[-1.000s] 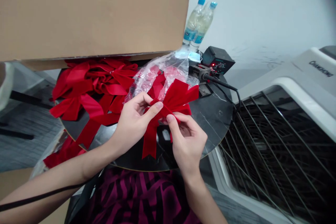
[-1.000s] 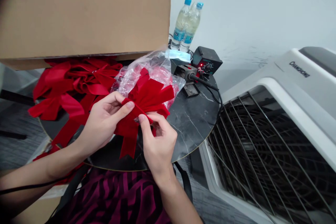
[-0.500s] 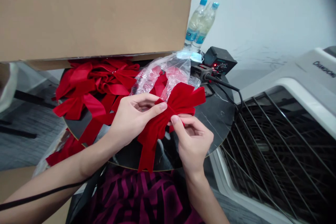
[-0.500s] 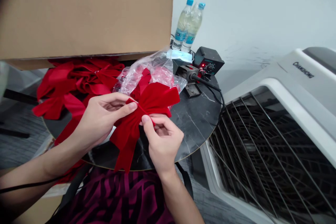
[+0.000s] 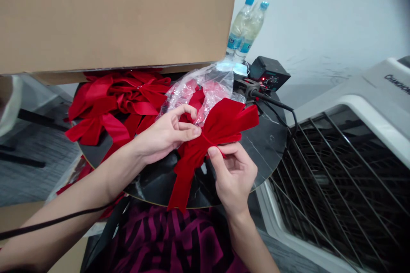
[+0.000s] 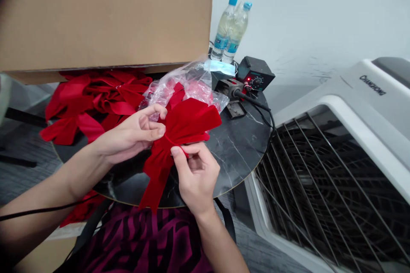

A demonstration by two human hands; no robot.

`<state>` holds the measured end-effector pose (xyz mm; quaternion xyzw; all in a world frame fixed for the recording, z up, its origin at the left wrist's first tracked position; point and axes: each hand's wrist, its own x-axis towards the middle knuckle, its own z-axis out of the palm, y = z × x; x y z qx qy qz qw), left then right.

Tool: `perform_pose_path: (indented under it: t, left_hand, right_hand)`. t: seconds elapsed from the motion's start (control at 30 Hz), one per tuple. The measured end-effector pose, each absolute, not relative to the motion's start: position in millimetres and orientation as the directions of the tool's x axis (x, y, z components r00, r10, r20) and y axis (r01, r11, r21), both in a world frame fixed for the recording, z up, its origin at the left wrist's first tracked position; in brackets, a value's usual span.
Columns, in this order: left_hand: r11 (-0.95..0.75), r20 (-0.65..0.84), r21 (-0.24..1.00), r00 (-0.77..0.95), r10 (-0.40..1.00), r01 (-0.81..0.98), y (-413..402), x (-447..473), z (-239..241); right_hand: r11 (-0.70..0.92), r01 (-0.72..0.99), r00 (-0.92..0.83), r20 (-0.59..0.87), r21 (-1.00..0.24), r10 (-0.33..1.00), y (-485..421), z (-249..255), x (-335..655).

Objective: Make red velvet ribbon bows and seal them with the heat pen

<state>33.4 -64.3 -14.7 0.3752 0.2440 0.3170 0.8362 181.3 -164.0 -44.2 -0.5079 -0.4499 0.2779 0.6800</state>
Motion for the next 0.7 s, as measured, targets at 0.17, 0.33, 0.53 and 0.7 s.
perform_pose_path:
  t: [0.17, 0.33, 0.53, 0.7]
  left_hand:
    - [0.546, -0.217, 0.772, 0.672, 0.708, -0.325, -62.9, 34.1, -17.7]
    - [0.397, -0.205, 0.882, 0.551, 0.809, -0.254, -68.8, 36.2, -21.4]
    - [0.124, -0.090, 0.991, 0.458, 0.884, -0.045, -79.3, 31.7, -12.5]
    - [0.157, -0.148, 0.987, 0.474, 0.868, 0.021, -84.0, 27.7, -5.3]
  right_hand:
    - [0.329, 0.138, 0.401, 0.356, -0.934, 0.844, -164.6, -44.7, 184.9]
    - [0.303, 0.283, 0.368, 0.395, -0.910, 0.842, -164.5, -37.8, 188.5]
    - [0.290, 0.312, 0.366, 0.396, -0.905, 0.842, -161.7, -40.6, 190.7]
    - [0.304, 0.334, 0.344, 0.416, -0.892, 0.842, -160.9, -41.8, 194.7]
